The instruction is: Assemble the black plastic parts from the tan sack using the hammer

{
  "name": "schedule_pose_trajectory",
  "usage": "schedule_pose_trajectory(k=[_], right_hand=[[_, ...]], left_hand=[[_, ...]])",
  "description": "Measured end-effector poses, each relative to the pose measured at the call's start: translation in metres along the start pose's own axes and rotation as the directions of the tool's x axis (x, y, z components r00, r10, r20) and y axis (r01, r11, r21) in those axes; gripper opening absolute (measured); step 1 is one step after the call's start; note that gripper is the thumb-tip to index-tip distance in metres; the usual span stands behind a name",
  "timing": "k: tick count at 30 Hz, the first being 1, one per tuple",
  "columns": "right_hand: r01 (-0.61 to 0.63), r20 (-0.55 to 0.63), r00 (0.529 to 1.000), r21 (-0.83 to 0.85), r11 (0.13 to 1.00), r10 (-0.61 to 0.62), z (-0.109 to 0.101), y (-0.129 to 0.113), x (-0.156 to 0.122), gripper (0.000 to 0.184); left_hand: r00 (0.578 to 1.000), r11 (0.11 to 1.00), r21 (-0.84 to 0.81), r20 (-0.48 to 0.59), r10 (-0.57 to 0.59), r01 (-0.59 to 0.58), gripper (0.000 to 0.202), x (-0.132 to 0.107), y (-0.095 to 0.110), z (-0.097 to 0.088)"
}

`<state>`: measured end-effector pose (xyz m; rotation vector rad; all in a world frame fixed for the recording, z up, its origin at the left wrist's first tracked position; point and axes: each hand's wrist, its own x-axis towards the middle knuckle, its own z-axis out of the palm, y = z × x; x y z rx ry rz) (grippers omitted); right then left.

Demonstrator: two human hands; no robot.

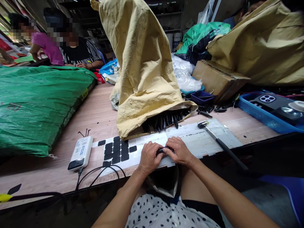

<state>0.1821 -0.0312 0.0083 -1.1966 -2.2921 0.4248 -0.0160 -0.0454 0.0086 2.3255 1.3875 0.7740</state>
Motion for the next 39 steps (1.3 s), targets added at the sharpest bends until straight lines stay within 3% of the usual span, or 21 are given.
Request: schedule_pose_trajectory(k=[6,14,26,39], right_hand=[[0.013,-0.010,1.000,0.072,0.997,-0.012,-0.0009,0.0012,-0.0005,0.026],[0.022,0.052,0.998,0.042,0.999,-0.024,0.0016,0.0058,0.0001,0.031],[0.022,0.023,0.999,0.090,0.996,-0.024,-0.0027,0.0015,-0.0013,0.024],[0.031,0.021,0.999,0.005,1.000,-0.031,-0.0007,0.0028,-0.0016,0.023]], left_hand=[[0.998,1.000,-0.019,-0.057,0.017,-0.019,0.011,-0.0009,-0.0015,0.0014],[0.996,0.996,-0.034,-0.049,0.075,-0.077,0.014,-0.0014,-0.0048,0.0018],[0.999,0.996,-0.084,-0.022,-0.029,0.027,0.016,-0.0003,-0.0053,-0.0012],[0.999,1.000,-0.008,-0.013,0.030,-0.030,0.019,-0.0003,-0.0050,-0.0008]])
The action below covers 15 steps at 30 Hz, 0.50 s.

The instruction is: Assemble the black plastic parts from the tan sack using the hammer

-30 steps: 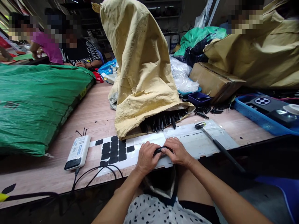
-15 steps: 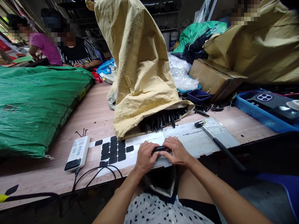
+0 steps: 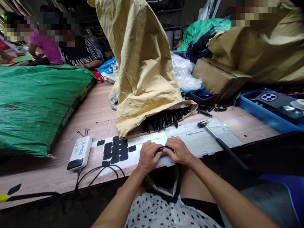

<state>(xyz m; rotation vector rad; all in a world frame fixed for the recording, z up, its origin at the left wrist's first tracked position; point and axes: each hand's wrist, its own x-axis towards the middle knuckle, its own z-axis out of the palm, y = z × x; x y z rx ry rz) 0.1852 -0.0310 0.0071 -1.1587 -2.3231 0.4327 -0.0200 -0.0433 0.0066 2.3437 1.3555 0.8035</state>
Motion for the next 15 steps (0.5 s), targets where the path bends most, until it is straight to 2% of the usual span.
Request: schedule_pose_trajectory(k=[5,9,12,15], right_hand=[[0.040,0.044,0.998,-0.025,0.999,-0.039,0.001,0.002,0.002,0.023],[0.032,0.014,0.999,0.003,0.999,-0.032,-0.001,0.000,0.001,0.022],[0.015,-0.079,0.997,0.217,0.976,0.002,-0.007,0.000,-0.002,0.018],[-0.011,-0.202,0.972,0.469,0.883,0.119,-0.013,0.001,-0.006,0.026]], left_hand=[[0.999,0.998,0.053,0.002,0.042,-0.042,0.021,-0.001,0.000,0.002],[1.000,0.999,0.035,0.005,-0.009,0.008,0.018,0.001,0.007,-0.004],[0.996,0.996,-0.015,0.019,-0.087,0.087,0.018,0.001,0.016,-0.014],[0.963,0.939,-0.215,0.027,-0.268,0.267,0.024,0.000,0.025,-0.021]])
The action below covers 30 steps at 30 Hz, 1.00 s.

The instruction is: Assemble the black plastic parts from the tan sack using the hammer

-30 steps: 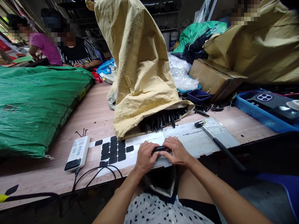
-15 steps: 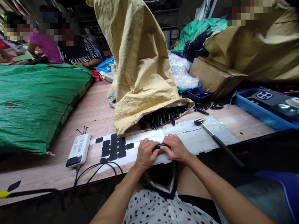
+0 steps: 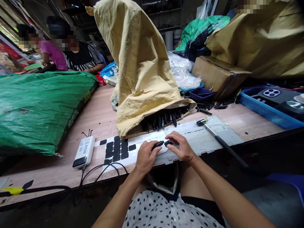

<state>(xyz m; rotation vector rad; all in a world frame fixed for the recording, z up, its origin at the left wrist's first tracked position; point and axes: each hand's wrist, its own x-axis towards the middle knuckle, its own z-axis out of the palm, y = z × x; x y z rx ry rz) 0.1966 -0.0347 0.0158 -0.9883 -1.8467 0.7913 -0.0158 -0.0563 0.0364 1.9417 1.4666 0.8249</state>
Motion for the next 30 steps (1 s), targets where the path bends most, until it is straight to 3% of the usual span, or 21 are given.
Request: schedule_pose_trajectory(k=[4,8,11,13,15,17,20,22,24,26,29,30], right_hand=[[-0.046,-0.102,0.993,0.112,0.993,0.057,-0.004,-0.001,-0.001,0.026],[-0.067,-0.149,0.985,0.129,0.989,0.086,-0.002,0.001,-0.001,0.027],[-0.067,-0.162,0.983,0.126,0.990,0.087,0.000,0.004,0.000,0.028],[-0.060,-0.162,0.984,0.120,0.991,0.080,0.001,0.006,0.000,0.027],[-0.054,-0.158,0.985,0.109,0.993,0.071,0.001,0.007,0.001,0.026],[-0.049,-0.151,0.987,0.092,0.995,0.062,0.002,0.007,0.001,0.025],[-0.048,-0.149,0.987,0.069,0.996,0.058,0.002,0.007,0.002,0.023],[-0.049,-0.150,0.987,0.058,0.997,0.057,0.003,0.006,0.002,0.022],[-0.048,-0.150,0.987,0.052,0.997,0.056,0.003,0.006,0.002,0.021],[-0.048,-0.152,0.987,0.049,0.998,0.055,0.003,0.005,0.001,0.020],[-0.047,-0.158,0.986,0.051,0.998,0.055,0.003,0.005,0.001,0.020],[-0.046,-0.158,0.986,0.051,0.998,0.054,0.003,0.004,0.001,0.020]], left_hand=[[0.970,0.914,-0.331,0.149,-0.194,0.234,0.033,-0.008,0.008,0.002],[0.924,0.751,-0.544,0.284,-0.255,0.374,0.047,-0.017,0.018,0.005],[0.878,0.660,-0.595,0.416,-0.236,0.459,0.054,-0.031,0.027,0.004],[0.792,0.640,-0.544,0.586,-0.172,0.542,0.054,-0.044,0.027,0.009],[0.671,0.648,-0.439,0.726,-0.152,0.622,0.054,-0.059,0.018,0.021],[0.614,0.667,-0.334,0.753,-0.235,0.666,0.056,-0.071,0.001,0.039],[0.633,0.713,-0.200,0.654,-0.413,0.672,0.060,-0.082,-0.027,0.063],[0.656,0.771,-0.082,0.587,-0.475,0.631,0.060,-0.086,-0.037,0.067],[0.696,0.840,0.056,0.532,-0.482,0.539,0.056,-0.086,-0.034,0.058],[0.702,0.890,0.144,0.565,-0.432,0.432,0.052,-0.079,-0.021,0.040],[0.652,0.937,0.080,0.698,-0.296,0.340,0.037,-0.047,0.007,0.011],[0.691,0.951,0.039,0.678,-0.250,0.307,0.038,-0.029,0.016,0.004]])
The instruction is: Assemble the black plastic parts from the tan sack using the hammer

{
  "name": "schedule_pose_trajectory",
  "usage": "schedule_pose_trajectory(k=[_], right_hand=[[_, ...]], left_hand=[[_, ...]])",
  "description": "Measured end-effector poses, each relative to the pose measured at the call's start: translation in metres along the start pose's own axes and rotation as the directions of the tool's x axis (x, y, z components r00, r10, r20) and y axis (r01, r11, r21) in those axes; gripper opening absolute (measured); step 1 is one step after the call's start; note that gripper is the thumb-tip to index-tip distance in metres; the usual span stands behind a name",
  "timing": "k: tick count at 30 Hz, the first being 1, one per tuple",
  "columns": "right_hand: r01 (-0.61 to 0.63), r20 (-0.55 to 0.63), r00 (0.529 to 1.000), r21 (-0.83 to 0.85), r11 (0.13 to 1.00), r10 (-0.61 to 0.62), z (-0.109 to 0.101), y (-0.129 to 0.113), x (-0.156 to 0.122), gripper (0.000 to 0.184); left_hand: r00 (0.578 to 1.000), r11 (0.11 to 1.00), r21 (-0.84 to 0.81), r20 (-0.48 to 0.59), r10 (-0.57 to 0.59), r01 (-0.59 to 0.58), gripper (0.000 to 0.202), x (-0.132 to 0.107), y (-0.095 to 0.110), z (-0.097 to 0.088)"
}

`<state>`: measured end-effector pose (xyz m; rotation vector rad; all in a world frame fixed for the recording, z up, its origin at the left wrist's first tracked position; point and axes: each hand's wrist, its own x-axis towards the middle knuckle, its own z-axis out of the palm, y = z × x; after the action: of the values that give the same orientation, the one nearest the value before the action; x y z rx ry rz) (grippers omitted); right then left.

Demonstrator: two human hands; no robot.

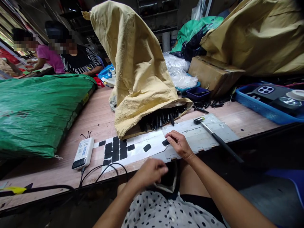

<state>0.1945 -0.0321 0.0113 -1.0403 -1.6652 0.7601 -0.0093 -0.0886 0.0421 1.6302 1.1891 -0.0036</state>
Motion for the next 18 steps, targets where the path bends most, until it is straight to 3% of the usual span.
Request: schedule_pose_trajectory(k=[1,3,5,7,9,12,15,18], right_hand=[[0.001,0.002,1.000,-0.001,1.000,-0.001,0.000,0.000,0.000,0.020],[0.003,0.005,1.000,-0.005,1.000,-0.003,0.000,-0.001,0.000,0.019],[0.005,0.001,1.000,-0.010,1.000,-0.005,0.000,-0.001,0.000,0.017],[0.005,-0.008,1.000,-0.007,1.000,-0.005,0.000,-0.001,0.001,0.016],[0.002,-0.013,1.000,-0.001,1.000,-0.002,0.000,-0.001,0.001,0.015],[-0.002,-0.009,1.000,0.005,1.000,0.002,0.000,0.000,0.002,0.014],[0.000,-0.013,1.000,0.014,1.000,0.001,0.000,0.000,0.003,0.014],[-0.009,-0.041,0.999,0.020,1.000,0.010,0.001,0.002,0.003,0.013]], left_hand=[[0.991,0.997,0.049,-0.119,0.063,-0.057,0.038,0.008,0.014,-0.016],[0.898,0.960,0.257,-0.390,0.205,-0.108,0.032,0.033,0.039,-0.047],[0.793,0.906,0.419,-0.534,0.294,-0.054,0.028,0.064,0.061,-0.073],[0.739,0.879,0.468,-0.623,0.258,0.087,0.028,0.095,0.078,-0.093],[0.722,0.873,0.435,-0.675,0.153,0.222,0.034,0.122,0.091,-0.106],[0.716,0.893,0.319,-0.698,-0.006,0.317,0.038,0.151,0.102,-0.119],[0.726,0.927,0.174,-0.674,-0.133,0.332,0.035,0.163,0.104,-0.128],[0.688,0.974,0.034,-0.714,-0.133,0.224,0.029,0.156,0.097,-0.130]])
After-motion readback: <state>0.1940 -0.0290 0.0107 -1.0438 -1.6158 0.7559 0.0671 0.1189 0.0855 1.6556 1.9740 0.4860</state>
